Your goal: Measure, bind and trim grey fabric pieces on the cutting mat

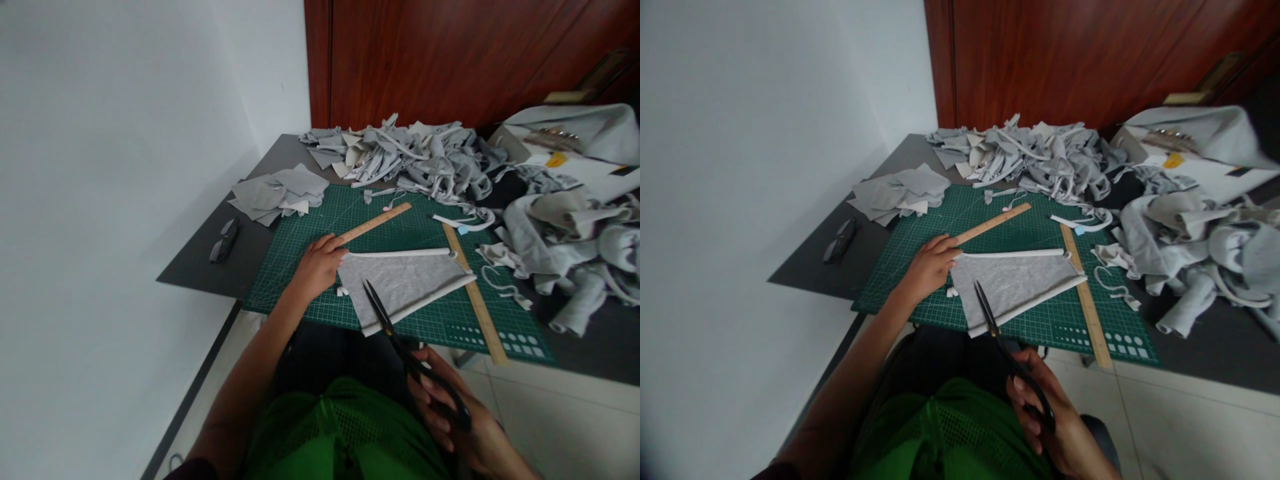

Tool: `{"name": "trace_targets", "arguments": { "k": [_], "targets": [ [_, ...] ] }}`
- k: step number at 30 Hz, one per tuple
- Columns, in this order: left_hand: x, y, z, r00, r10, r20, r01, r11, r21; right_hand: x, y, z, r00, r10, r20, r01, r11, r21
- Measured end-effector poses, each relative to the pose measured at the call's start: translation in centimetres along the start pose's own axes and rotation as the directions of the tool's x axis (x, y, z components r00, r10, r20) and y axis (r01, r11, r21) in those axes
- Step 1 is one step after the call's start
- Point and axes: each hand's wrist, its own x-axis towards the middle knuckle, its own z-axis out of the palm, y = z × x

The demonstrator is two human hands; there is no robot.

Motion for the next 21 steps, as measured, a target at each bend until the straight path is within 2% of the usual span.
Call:
{"name": "trace_targets", "arguments": {
  "k": [4,6,8,10,13,15,18,21],
  "targets": [
    [-1.1,1.9,-0.5,0.991,0.065,-0.118,-0.067,0.998,-0.009,-0.9,0.0,0.2,0.997,0.053,0.052,-0.049,0.996,-0.07],
    [-2.0,2.9,-0.7,0.987,0.127,-0.096,-0.132,0.99,-0.041,-1.2,0.1,0.5,0.996,0.061,0.068,-0.056,0.996,-0.071],
    [-2.9,3.5,-0.9,0.986,0.169,0.012,-0.168,0.985,-0.043,-1.3,0.3,0.8,0.996,0.053,0.07,-0.049,0.997,-0.063],
    [-3.4,3.7,-1.0,0.988,0.125,0.087,-0.124,0.992,-0.013,-1.5,0.4,1.1,0.998,0.037,0.042,-0.034,0.997,-0.072],
    [-3.3,3.5,-1.2,0.994,-0.022,0.104,0.016,0.998,0.057,-1.6,0.6,1.3,1.0,0.024,-0.002,-0.024,0.994,-0.103],
    [-3.1,3.3,-1.4,0.988,-0.082,0.128,0.072,0.994,0.08,-1.6,0.5,1.3,0.999,0.04,0.02,-0.038,0.993,-0.111],
    [-3.1,3.2,-1.9,0.974,-0.108,0.199,0.091,0.991,0.093,-1.3,0.3,1.1,0.993,0.076,0.092,-0.064,0.99,-0.126],
    [-3.6,3.0,-2.4,0.958,-0.109,0.265,0.082,0.991,0.11,-0.9,0.0,1.2,0.992,0.072,0.104,-0.057,0.988,-0.144]
  ]
}}
